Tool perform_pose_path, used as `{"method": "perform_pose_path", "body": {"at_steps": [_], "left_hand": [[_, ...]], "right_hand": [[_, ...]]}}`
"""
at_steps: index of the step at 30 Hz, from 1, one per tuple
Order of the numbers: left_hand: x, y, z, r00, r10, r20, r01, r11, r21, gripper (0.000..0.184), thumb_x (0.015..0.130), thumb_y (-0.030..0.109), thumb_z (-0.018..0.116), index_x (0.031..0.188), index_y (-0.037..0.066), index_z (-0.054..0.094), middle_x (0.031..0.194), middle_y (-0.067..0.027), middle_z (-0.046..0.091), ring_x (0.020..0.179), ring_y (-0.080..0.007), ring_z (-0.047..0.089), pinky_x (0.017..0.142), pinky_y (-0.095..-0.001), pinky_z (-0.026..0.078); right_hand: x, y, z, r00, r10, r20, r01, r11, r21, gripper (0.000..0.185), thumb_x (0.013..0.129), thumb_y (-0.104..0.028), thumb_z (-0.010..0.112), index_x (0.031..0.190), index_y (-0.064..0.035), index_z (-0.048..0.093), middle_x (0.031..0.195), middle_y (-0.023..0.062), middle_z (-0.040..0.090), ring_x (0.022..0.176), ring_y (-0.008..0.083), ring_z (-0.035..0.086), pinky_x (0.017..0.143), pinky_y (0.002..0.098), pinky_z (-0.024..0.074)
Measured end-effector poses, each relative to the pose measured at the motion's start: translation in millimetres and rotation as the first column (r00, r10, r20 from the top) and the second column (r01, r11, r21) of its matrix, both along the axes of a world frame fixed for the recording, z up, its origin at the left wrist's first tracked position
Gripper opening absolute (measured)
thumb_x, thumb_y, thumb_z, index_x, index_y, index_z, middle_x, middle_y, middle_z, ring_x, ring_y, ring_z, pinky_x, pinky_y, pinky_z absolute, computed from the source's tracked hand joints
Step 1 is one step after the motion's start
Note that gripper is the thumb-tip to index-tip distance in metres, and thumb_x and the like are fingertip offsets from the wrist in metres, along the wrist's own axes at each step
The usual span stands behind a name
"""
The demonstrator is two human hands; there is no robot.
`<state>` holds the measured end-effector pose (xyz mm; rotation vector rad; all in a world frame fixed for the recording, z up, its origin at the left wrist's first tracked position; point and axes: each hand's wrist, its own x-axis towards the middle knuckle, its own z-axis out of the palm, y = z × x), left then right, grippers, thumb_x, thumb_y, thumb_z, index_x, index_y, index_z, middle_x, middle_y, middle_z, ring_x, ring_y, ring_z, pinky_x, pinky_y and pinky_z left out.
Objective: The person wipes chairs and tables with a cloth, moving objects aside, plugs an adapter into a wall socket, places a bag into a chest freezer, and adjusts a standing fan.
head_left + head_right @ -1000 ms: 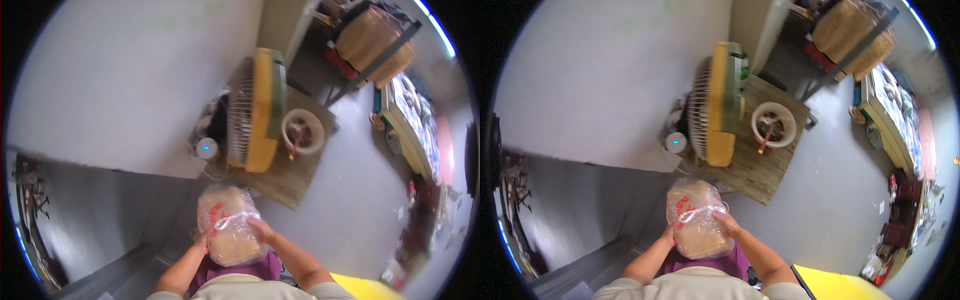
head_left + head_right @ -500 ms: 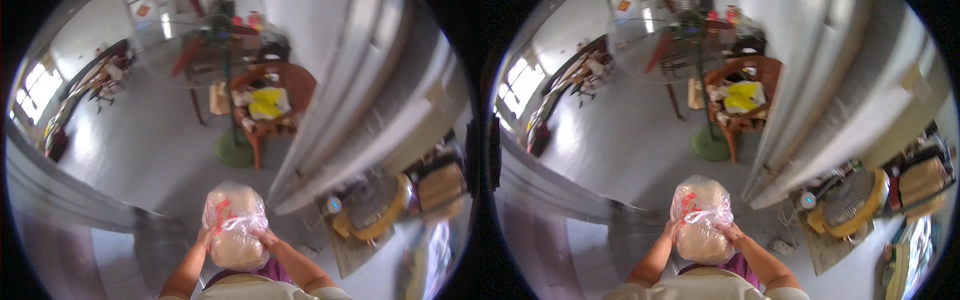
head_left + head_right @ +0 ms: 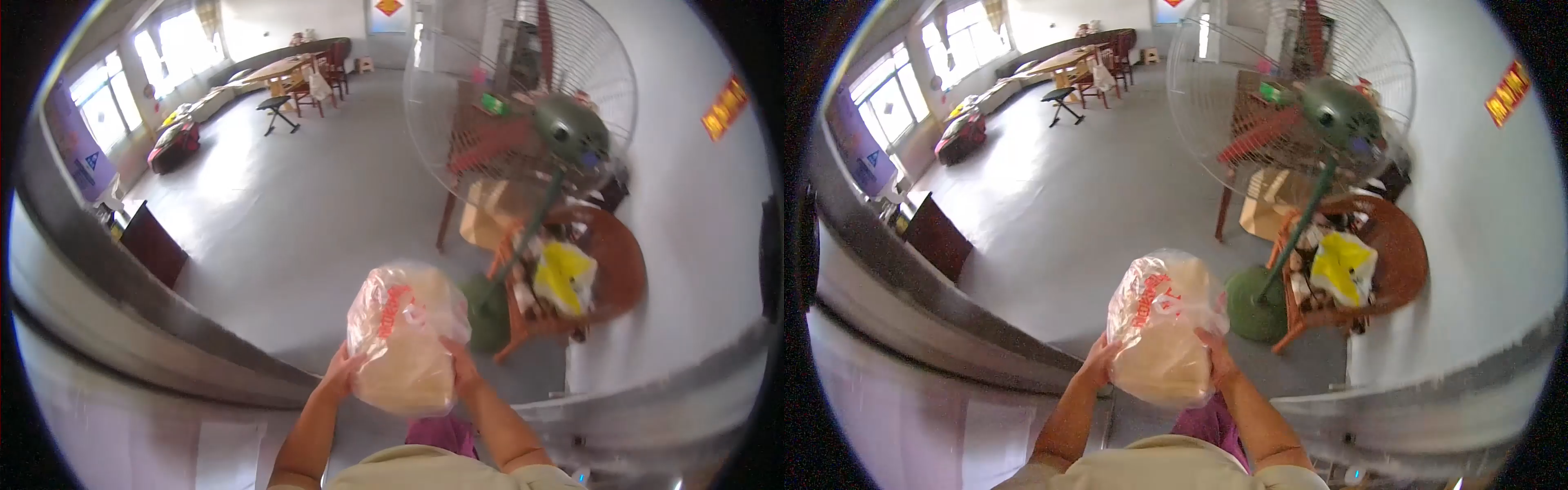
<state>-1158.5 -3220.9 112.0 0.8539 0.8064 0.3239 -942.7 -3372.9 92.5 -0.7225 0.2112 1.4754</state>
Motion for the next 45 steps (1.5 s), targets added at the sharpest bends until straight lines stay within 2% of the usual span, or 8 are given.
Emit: {"method": "perform_pose_path", "body": {"at_steps": [15,20,32,35,39,41,43,45], "left_hand": [[31.7,277.0,-12.6,0.807,0.544,0.23,-0.564,0.825,0.029,0.067,0.073,0.009,0.07,0.132,0.002,0.04,0.119,-0.0131,0.059,0.103,-0.0252,0.062,0.087,-0.0397,0.053],[7.4,384.4,-4.7,0.743,0.591,0.314,-0.651,0.747,0.137,0.073,0.07,0.009,0.072,0.134,0.0,0.037,0.12,-0.0148,0.057,0.108,-0.0248,0.059,0.094,-0.0389,0.049],[-27.0,707.5,6.8,0.731,0.494,0.471,-0.485,0.861,-0.152,0.073,0.077,0.019,0.072,0.138,0.005,0.035,0.129,-0.0124,0.052,0.116,-0.026,0.055,0.1,-0.0414,0.045],[-47.3,805.3,2.0,0.783,0.542,0.307,-0.54,0.836,-0.099,0.071,0.076,0.014,0.071,0.138,0.005,0.036,0.129,-0.0129,0.052,0.117,-0.0271,0.054,0.101,-0.042,0.044],[-81.2,912.1,26.1,0.646,0.674,0.359,-0.725,0.689,0.011,0.069,0.074,0.008,0.067,0.136,0.003,0.038,0.127,-0.0152,0.054,0.115,-0.0285,0.055,0.099,-0.043,0.045],[-117.3,947.4,27.2,0.562,0.729,0.391,-0.774,0.631,-0.063,0.068,0.073,0.006,0.065,0.135,0.003,0.039,0.126,-0.016,0.055,0.114,-0.0291,0.055,0.099,-0.0436,0.045],[-140.8,989.0,42.6,0.49,0.757,0.433,-0.808,0.581,-0.102,0.066,0.073,0.002,0.063,0.134,0.002,0.039,0.124,-0.0152,0.055,0.112,-0.0287,0.056,0.097,-0.0427,0.047],[-169.4,1037.7,48.1,0.45,0.772,0.45,-0.84,0.536,-0.081,0.066,0.073,0.003,0.063,0.134,0.002,0.039,0.123,-0.0153,0.055,0.112,-0.029,0.057,0.096,-0.0426,0.048]], "right_hand": [[53.2,422.1,-8.2,0.726,0.396,0.562,-0.442,0.895,-0.058,0.047,0.092,-0.045,0.055,0.11,-0.0016,0.059,0.093,0.006,0.063,0.081,0.0141,0.06,0.071,0.0309,0.0507],[18.4,544.1,-18.0,0.803,0.316,0.505,-0.399,0.915,0.062,0.046,0.094,-0.045,0.051,0.109,-0.0026,0.06,0.098,0.0048,0.063,0.081,0.0127,0.06,0.071,0.0295,0.0513],[-11.1,875.0,12.9,0.867,0.228,0.442,-0.388,0.866,0.315,0.044,0.097,-0.038,0.047,0.12,-0.0011,0.055,0.108,0.0057,0.062,0.093,0.0149,0.061,0.08,0.029,0.0509],[-32.3,981.9,-15.0,0.831,0.296,0.472,-0.463,0.838,0.289,0.046,0.097,-0.04,0.047,0.122,-0.0016,0.055,0.114,0.0068,0.06,0.098,0.0154,0.06,0.083,0.03,0.0504],[-78.3,1121.8,44.9,0.759,0.492,0.426,-0.639,0.688,0.344,0.056,0.095,-0.049,0.047,0.127,-0.003,0.051,0.12,0.0069,0.057,0.106,0.0152,0.056,0.088,0.0313,0.0485],[-109.9,1217.6,-43.1,0.409,0.908,0.094,-0.537,0.157,0.829,0.065,0.091,-0.056,0.047,0.131,-0.0042,0.046,0.124,0.0064,0.055,0.11,0.0145,0.054,0.088,0.0329,0.0486],[-135.1,1278.4,-45.1,0.254,0.963,0.084,-0.531,0.067,0.845,0.072,0.088,-0.061,0.047,0.135,-0.0065,0.041,0.125,0.0058,0.054,0.11,0.0139,0.054,0.086,0.033,0.0498],[-168.3,1306.3,43.8,0.479,0.817,0.322,-0.852,0.344,0.395,0.078,0.084,-0.066,0.048,0.138,-0.0097,0.038,0.124,0.0052,0.055,0.106,0.0133,0.056,0.08,0.0316,0.0521]]}}
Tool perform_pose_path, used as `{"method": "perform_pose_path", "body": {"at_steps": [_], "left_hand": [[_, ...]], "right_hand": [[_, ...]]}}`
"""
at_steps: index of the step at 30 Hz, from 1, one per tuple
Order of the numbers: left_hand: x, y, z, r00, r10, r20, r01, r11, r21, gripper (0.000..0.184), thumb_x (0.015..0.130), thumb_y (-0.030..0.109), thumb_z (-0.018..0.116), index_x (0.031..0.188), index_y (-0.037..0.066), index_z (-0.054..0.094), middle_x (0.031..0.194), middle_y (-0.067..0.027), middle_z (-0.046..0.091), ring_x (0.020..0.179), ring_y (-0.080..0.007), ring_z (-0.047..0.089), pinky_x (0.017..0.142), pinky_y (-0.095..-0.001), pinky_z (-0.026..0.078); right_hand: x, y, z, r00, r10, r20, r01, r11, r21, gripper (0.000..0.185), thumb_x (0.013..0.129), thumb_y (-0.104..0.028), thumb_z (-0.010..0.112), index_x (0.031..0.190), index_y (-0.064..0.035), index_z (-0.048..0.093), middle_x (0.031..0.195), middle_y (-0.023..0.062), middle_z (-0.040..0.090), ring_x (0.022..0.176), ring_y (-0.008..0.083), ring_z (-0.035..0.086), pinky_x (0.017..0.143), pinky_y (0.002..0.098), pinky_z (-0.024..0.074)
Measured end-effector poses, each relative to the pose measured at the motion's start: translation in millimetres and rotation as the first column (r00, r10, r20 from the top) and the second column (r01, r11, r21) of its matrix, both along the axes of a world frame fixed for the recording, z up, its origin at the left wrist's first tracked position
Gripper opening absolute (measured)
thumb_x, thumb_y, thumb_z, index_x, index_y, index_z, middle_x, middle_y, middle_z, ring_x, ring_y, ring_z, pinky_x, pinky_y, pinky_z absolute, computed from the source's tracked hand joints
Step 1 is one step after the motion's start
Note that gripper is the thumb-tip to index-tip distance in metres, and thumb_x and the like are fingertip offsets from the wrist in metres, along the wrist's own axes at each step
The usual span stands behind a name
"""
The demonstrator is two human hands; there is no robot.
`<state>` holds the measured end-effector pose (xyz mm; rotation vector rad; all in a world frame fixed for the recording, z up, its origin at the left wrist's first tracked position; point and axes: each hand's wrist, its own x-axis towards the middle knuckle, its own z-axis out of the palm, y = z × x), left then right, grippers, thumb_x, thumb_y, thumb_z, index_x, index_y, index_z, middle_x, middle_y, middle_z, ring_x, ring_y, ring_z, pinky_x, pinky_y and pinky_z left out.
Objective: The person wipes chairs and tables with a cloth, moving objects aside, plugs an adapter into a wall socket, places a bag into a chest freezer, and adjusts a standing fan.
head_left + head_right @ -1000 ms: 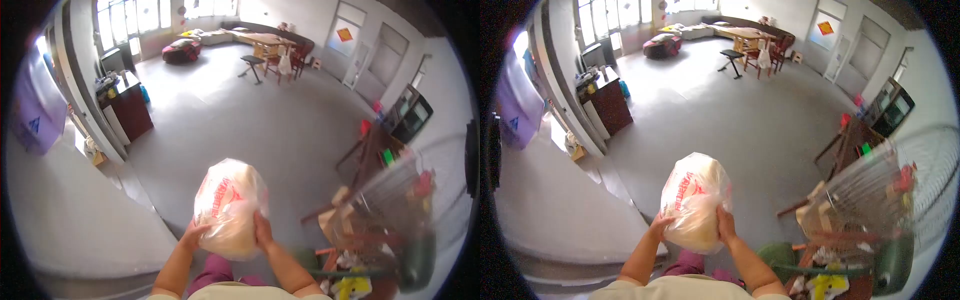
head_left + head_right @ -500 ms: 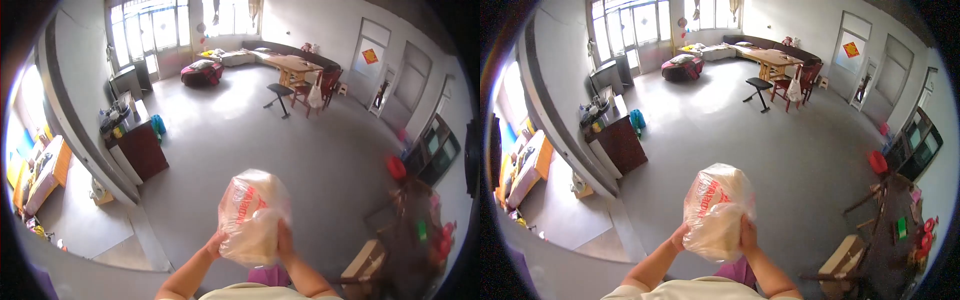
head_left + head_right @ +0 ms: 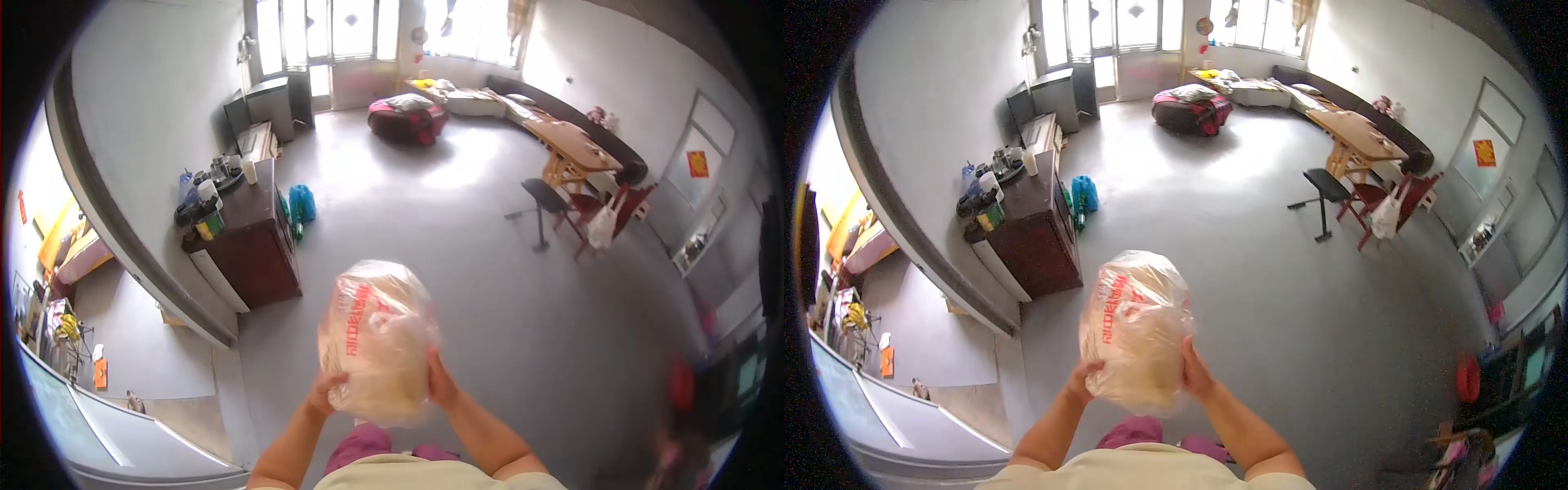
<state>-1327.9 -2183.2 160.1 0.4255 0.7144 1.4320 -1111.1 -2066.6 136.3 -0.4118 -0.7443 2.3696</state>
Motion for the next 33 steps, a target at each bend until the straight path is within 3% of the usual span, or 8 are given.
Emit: {"method": "perform_pose_path", "body": {"at_steps": [6,12,15,18,24,27,29,33], "left_hand": [[-112.4,162.0,-4.4,0.99,0.072,-0.125,-0.068,0.997,0.035,0.067,0.072,0.005,0.065,0.134,0.001,0.039,0.123,-0.0156,0.055,0.111,-0.0292,0.057,0.096,-0.0422,0.047],[-185.4,316.8,-1.7,0.997,0.045,-0.067,-0.045,0.999,0.005,0.066,0.073,0.006,0.066,0.134,0.0,0.04,0.122,-0.0154,0.057,0.109,-0.0289,0.059,0.095,-0.0416,0.048],[-214.5,402.9,7.3,0.995,0.053,-0.085,-0.049,0.998,0.047,0.067,0.073,0.006,0.065,0.134,0.0,0.039,0.122,-0.0149,0.057,0.109,-0.0281,0.058,0.095,-0.0414,0.048],[-249.7,495.5,-3.5,0.991,0.083,-0.106,-0.075,0.994,0.083,0.067,0.073,0.006,0.066,0.134,0.0,0.038,0.122,-0.0146,0.057,0.11,-0.0277,0.058,0.095,-0.0411,0.048],[-316.1,668.0,10.0,0.968,0.215,-0.131,-0.205,0.975,0.085,0.067,0.073,0.006,0.065,0.135,0.001,0.038,0.121,-0.0139,0.056,0.11,-0.0268,0.058,0.093,-0.0397,0.049],[-368.5,741.7,10.3,0.964,0.249,-0.089,-0.248,0.968,0.027,0.067,0.072,0.004,0.063,0.134,0.002,0.039,0.12,-0.0132,0.057,0.109,-0.0262,0.058,0.091,-0.0391,0.049],[-397.6,785.8,26.3,0.941,0.311,-0.133,-0.31,0.95,0.025,0.067,0.072,0.007,0.065,0.134,0.001,0.04,0.121,-0.015,0.057,0.109,-0.0288,0.058,0.093,-0.0411,0.049],[-474.7,879.2,43.2,0.94,0.303,-0.157,-0.302,0.953,0.033,0.068,0.072,0.008,0.065,0.134,0.001,0.039,0.121,-0.0148,0.056,0.109,-0.0281,0.058,0.093,-0.041,0.049]], "right_hand": [[-95.7,168.0,-23.1,0.977,0.175,0.122,-0.165,0.982,-0.09,0.076,0.084,-0.059,0.057,0.141,-0.0173,0.03,0.12,0.0027,0.056,0.096,0.0111,0.058,0.066,0.0257,0.0526],[-177.8,323.2,-13.5,0.929,0.185,0.32,-0.181,0.983,-0.042,0.06,0.082,-0.022,0.072,0.13,-0.0124,0.04,0.072,-0.0029,0.055,0.053,0.0047,0.049,0.041,0.0218,0.0386],[-213.2,394.8,23.7,0.911,0.158,0.38,-0.128,0.986,-0.103,0.052,0.078,-0.022,0.075,0.121,-0.0099,0.048,0.061,-0.0056,0.048,0.042,0.0035,0.038,0.038,0.0218,0.0308],[-252.1,483.6,13.4,0.931,0.11,0.348,-0.079,0.992,-0.103,0.042,0.077,-0.025,0.076,0.11,-0.0089,0.057,0.064,-0.0055,0.05,0.044,0.0036,0.038,0.038,0.0236,0.0308],[-330.7,689.3,-0.3,0.804,0.399,0.441,-0.317,0.915,-0.25,0.032,0.078,-0.026,0.075,0.103,-0.0086,0.065,0.073,-0.0054,0.058,0.053,0.0034,0.047,0.044,0.0231,0.0392],[-380.5,774.9,65.3,0.739,0.503,0.447,-0.436,0.864,-0.25,0.034,0.078,-0.024,0.074,0.105,-0.0064,0.064,0.084,-0.0016,0.064,0.064,0.0059,0.057,0.051,0.0226,0.045],[-420.7,823.5,87.4,0.764,0.494,0.415,-0.468,0.867,-0.171,0.031,0.08,-0.027,0.072,0.103,-0.008,0.065,0.084,-0.0024,0.064,0.052,0.0031,0.044,0.043,0.0205,0.0299],[-507.6,914.4,61.2,0.758,0.465,0.458,-0.438,0.882,-0.172,0.035,0.081,-0.027,0.07,0.108,-0.0059,0.063,0.091,0.0017,0.065,0.056,0.0044,0.051,0.045,0.0202,0.0372]]}}
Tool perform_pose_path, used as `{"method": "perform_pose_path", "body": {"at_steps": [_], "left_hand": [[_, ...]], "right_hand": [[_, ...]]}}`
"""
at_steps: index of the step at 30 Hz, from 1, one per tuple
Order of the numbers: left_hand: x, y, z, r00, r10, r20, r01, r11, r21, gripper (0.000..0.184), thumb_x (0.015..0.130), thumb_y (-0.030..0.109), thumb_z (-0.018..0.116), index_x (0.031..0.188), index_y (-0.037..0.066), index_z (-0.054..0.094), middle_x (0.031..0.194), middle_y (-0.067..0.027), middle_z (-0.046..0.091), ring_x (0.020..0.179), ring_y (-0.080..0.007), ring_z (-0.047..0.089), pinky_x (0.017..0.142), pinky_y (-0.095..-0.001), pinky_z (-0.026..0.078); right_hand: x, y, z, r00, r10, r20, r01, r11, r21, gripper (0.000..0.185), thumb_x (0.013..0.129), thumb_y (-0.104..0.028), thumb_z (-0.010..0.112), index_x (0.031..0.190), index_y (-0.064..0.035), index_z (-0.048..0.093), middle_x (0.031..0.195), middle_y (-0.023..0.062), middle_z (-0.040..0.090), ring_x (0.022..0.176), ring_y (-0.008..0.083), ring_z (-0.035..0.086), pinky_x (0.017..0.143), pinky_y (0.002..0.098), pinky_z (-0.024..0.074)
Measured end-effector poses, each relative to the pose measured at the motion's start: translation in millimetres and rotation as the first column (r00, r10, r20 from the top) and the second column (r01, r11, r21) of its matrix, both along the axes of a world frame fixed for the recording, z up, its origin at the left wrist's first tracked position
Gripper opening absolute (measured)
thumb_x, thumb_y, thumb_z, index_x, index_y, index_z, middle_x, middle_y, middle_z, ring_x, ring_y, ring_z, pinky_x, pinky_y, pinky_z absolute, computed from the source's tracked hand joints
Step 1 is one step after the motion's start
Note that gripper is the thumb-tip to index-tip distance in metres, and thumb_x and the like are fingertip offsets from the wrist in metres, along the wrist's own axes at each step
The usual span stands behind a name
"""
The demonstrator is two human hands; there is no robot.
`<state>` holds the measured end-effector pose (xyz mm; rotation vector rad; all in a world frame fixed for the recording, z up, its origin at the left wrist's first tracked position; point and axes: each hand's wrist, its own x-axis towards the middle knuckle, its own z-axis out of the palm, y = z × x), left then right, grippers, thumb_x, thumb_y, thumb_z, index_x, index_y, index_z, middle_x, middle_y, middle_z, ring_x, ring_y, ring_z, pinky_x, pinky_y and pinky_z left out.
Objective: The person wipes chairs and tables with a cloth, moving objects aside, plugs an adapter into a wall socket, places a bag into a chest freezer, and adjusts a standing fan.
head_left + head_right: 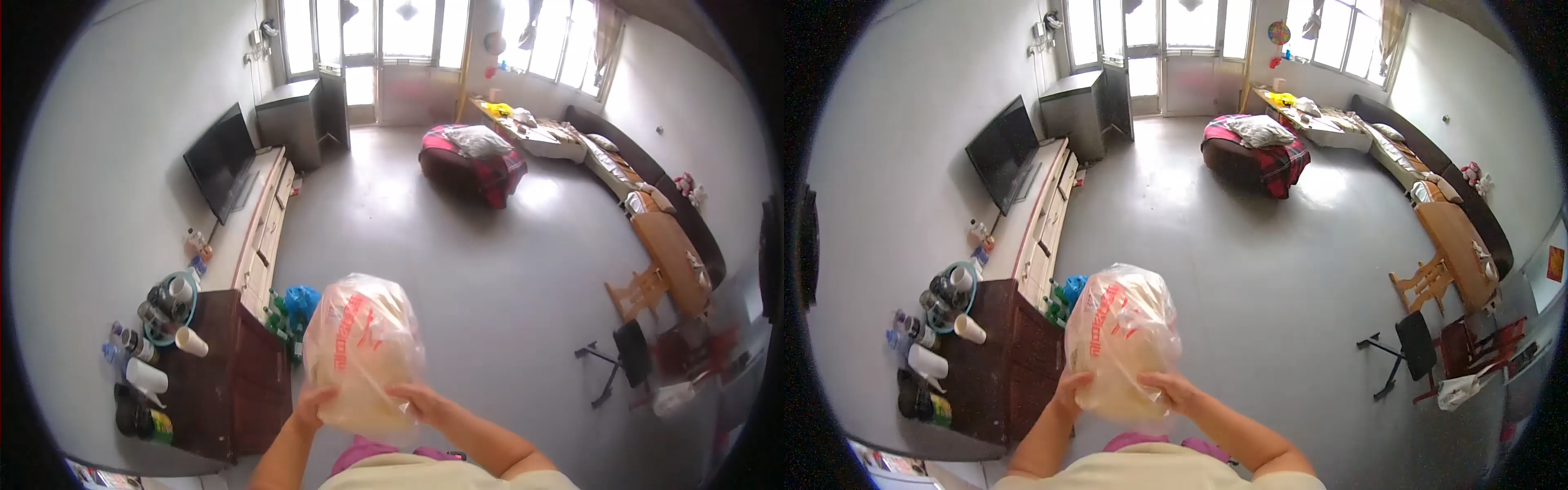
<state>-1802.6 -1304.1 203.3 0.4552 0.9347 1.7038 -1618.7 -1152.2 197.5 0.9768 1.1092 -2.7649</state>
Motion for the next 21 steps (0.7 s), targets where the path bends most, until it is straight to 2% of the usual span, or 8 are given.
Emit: {"method": "perform_pose_path", "body": {"at_steps": [2,3,6,9,12,15,18,21], "left_hand": [[-47.6,47.2,-6.9,1.0,-0.013,-0.017,0.012,0.999,-0.038,0.068,0.072,0.009,0.065,0.134,0.001,0.039,0.122,-0.0146,0.056,0.11,-0.028,0.058,0.093,-0.0409,0.049],[-72.0,77.6,-0.8,0.999,-0.024,-0.046,0.023,1.0,-0.003,0.068,0.072,0.009,0.065,0.134,0.002,0.039,0.122,-0.0144,0.056,0.109,-0.0278,0.058,0.093,-0.0408,0.049],[-113.4,157.1,9.1,0.997,-0.047,-0.059,0.052,0.996,0.07,0.068,0.073,0.01,0.065,0.135,0.003,0.038,0.122,-0.0141,0.056,0.109,-0.0273,0.058,0.092,-0.0405,0.049],[-166.1,238.4,14.9,0.994,-0.091,-0.065,0.095,0.994,0.059,0.069,0.073,0.011,0.064,0.136,0.005,0.037,0.122,-0.0141,0.055,0.109,-0.0265,0.058,0.091,-0.0403,0.049],[-217.9,318.5,18.9,0.992,-0.084,-0.094,0.086,0.996,0.015,0.072,0.075,0.015,0.066,0.138,0.006,0.033,0.123,-0.0138,0.054,0.109,-0.0259,0.057,0.091,-0.0402,0.049],[-267.5,405.9,5.3,0.988,-0.025,-0.154,0.026,1.0,0.003,0.076,0.077,0.023,0.067,0.141,0.009,0.028,0.126,-0.0135,0.051,0.112,-0.0264,0.055,0.092,-0.0409,0.049],[-319.2,497.2,-8.3,0.982,0.07,-0.178,-0.069,0.998,0.012,0.08,0.08,0.032,0.067,0.144,0.015,0.021,0.132,-0.0135,0.046,0.117,-0.0277,0.051,0.094,-0.0424,0.047],[-384.2,540.8,-13.3,0.983,0.128,-0.133,-0.135,0.99,-0.045,0.086,0.081,0.036,0.065,0.147,0.019,0.012,0.14,-0.0126,0.037,0.125,-0.0282,0.042,0.099,-0.0439,0.042]], "right_hand": [[-40.3,40.0,-12.0,0.987,-0.068,-0.148,0.067,0.998,-0.018,0.037,0.081,-0.025,0.068,0.111,-0.0037,0.062,0.096,0.0053,0.066,0.071,0.01,0.058,0.058,0.0248,0.0468],[-64.2,69.0,-11.7,0.965,-0.11,-0.236,0.111,0.994,-0.012,0.039,0.081,-0.024,0.068,0.113,-0.0027,0.061,0.099,0.0071,0.066,0.078,0.0128,0.062,0.065,0.0271,0.0516],[-111.4,153.6,-30.2,0.987,-0.07,-0.142,0.047,0.986,-0.158,0.047,0.08,-0.017,0.07,0.121,0.0001,0.054,0.107,0.0096,0.064,0.094,0.0197,0.065,0.079,0.034,0.055],[-148.6,224.3,15.2,0.975,-0.124,-0.185,0.094,0.982,-0.164,0.047,0.08,-0.016,0.068,0.122,0.0006,0.053,0.108,0.0105,0.064,0.094,0.0201,0.065,0.081,0.0348,0.0546],[-198.4,298.9,4.3,0.96,-0.161,-0.23,0.122,0.977,-0.174,0.049,0.081,-0.017,0.067,0.123,0.0009,0.051,0.109,0.0115,0.063,0.095,0.021,0.064,0.082,0.0366,0.0541],[-249.2,389.4,-3.2,0.962,-0.187,-0.197,0.148,0.969,-0.198,0.049,0.08,-0.015,0.068,0.123,0.0011,0.051,0.11,0.0119,0.063,0.096,0.0211,0.064,0.084,0.0372,0.0538],[-310.2,483.5,-13.5,0.969,-0.183,-0.166,0.17,0.981,-0.095,0.051,0.078,-0.014,0.07,0.122,0.001,0.052,0.11,0.0115,0.063,0.097,0.0204,0.063,0.084,0.0372,0.0535],[-386.9,551.7,6.6,0.981,-0.117,-0.154,0.086,0.978,-0.192,0.055,0.075,-0.014,0.073,0.123,-0.0004,0.051,0.111,0.0108,0.063,0.097,0.0199,0.063,0.084,0.0365,0.0536]]}}
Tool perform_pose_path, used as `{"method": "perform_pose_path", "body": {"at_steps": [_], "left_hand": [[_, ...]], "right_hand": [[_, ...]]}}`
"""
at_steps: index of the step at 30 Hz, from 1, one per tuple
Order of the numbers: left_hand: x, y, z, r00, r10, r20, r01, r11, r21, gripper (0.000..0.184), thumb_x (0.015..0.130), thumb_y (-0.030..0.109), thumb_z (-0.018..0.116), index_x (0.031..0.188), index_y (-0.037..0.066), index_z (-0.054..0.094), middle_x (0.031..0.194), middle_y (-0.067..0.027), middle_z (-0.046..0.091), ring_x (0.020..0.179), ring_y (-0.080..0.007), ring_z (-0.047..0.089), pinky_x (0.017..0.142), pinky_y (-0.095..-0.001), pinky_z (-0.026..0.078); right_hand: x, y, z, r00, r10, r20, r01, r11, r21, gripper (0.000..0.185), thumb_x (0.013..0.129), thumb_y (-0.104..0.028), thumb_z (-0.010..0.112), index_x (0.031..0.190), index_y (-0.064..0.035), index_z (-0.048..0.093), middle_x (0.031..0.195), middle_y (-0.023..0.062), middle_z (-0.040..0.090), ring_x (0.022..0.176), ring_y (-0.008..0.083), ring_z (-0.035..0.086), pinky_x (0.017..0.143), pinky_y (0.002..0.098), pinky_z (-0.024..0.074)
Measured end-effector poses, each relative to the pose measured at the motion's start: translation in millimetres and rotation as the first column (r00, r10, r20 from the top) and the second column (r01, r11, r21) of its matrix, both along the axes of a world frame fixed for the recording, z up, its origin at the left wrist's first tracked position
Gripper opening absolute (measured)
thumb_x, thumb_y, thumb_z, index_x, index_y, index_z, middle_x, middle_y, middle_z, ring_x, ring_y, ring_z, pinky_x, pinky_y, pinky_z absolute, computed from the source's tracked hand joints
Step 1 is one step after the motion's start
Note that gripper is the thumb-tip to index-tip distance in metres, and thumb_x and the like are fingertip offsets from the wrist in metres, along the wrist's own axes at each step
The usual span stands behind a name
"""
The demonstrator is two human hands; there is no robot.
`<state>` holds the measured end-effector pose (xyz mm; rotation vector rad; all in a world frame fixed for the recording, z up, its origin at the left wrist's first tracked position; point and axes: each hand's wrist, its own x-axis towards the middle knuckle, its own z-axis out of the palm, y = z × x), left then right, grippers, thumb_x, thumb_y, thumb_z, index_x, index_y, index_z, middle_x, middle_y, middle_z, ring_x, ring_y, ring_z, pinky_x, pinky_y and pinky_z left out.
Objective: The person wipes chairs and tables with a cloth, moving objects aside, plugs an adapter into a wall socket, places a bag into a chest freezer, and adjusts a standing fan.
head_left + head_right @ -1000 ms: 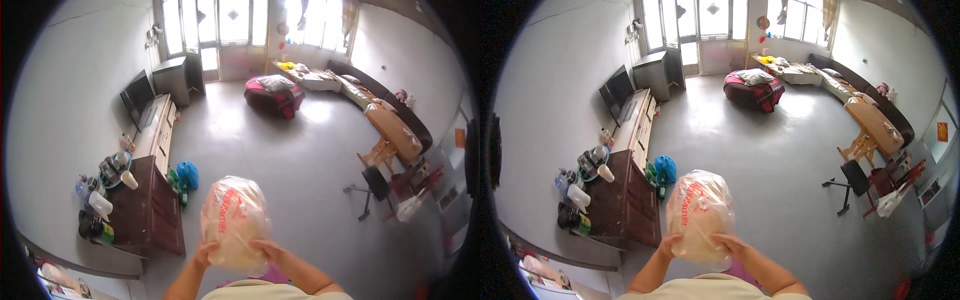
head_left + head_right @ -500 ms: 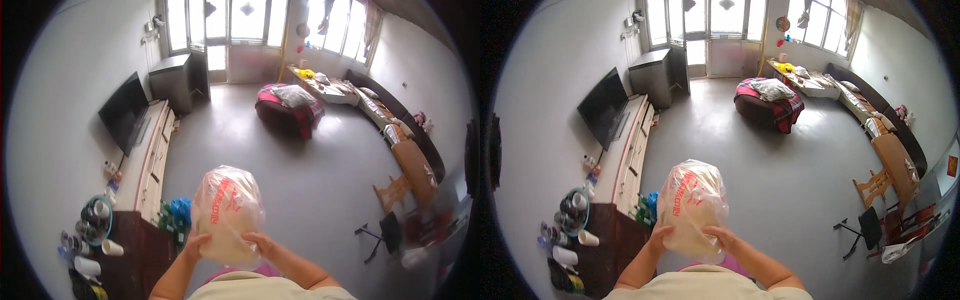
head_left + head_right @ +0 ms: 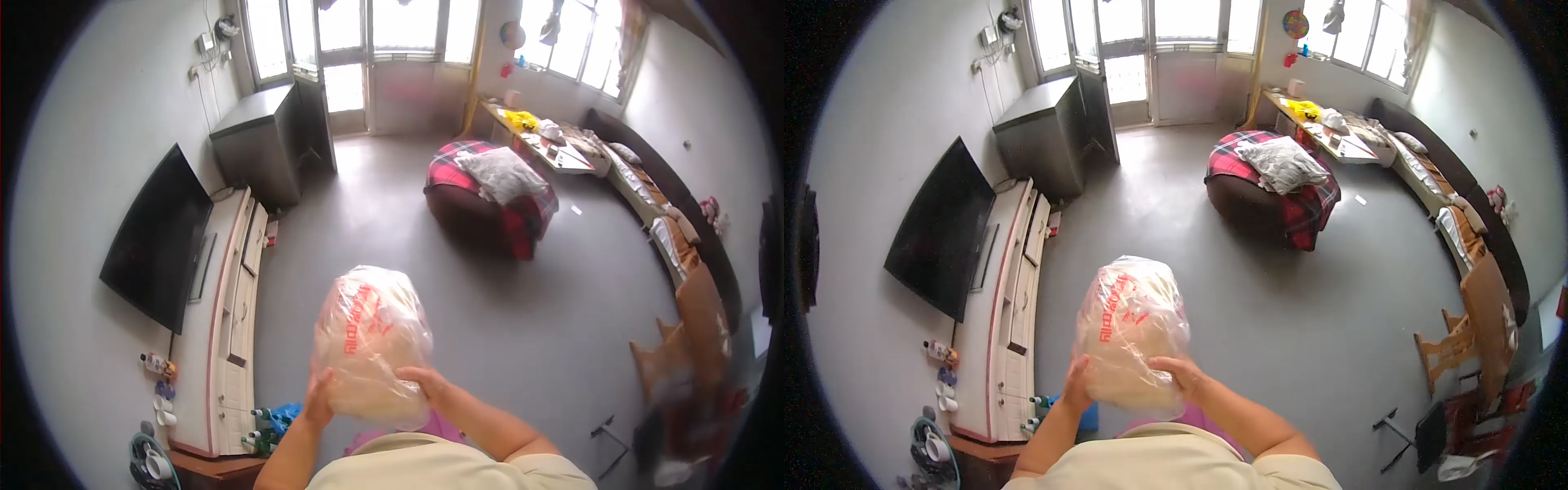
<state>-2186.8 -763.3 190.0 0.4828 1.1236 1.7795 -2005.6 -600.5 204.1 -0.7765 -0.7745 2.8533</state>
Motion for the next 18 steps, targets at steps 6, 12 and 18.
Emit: {"method": "perform_pose_path", "body": {"at_steps": [6,12,18], "left_hand": [[-109.4,82.9,31.4,1.0,0.006,0.003,-0.006,1.0,-0.019,0.087,0.084,0.032,0.064,0.15,0.02,0.007,0.145,-0.0105,0.032,0.13,-0.028,0.038,0.101,-0.0452,0.04],[-284.2,181.2,13.4,0.998,-0.026,-0.063,0.018,0.994,-0.111,0.076,0.084,0.022,0.063,0.146,0.009,0.021,0.128,-0.0139,0.051,0.115,-0.025,0.054,0.092,-0.0402,0.048],[-424.3,317.6,38.7,0.977,0.006,-0.213,-0.036,0.99,-0.135,0.057,0.085,0.017,0.062,0.135,0.002,0.042,0.122,-0.0137,0.056,0.108,-0.0212,0.057,0.09,-0.0355,0.049]], "right_hand": [[-142.7,121.1,-2.1,0.999,0.027,0.024,-0.029,0.995,0.096,0.059,0.074,-0.015,0.075,0.125,-0.0006,0.049,0.111,0.0115,0.062,0.098,0.0208,0.063,0.084,0.037,0.0539],[-286.1,247.2,-32.4,0.997,-0.016,-0.074,0.018,1.0,0.019,0.053,0.075,-0.017,0.073,0.122,-0.0011,0.053,0.111,0.0118,0.062,0.1,0.0224,0.062,0.087,0.0374,0.0516],[-406.0,354.2,-9.0,0.997,-0.063,0.04,0.065,0.997,-0.032,0.051,0.076,-0.021,0.071,0.12,-0.0001,0.054,0.112,0.0132,0.062,0.102,0.0242,0.061,0.091,0.0392,0.0489]]}}
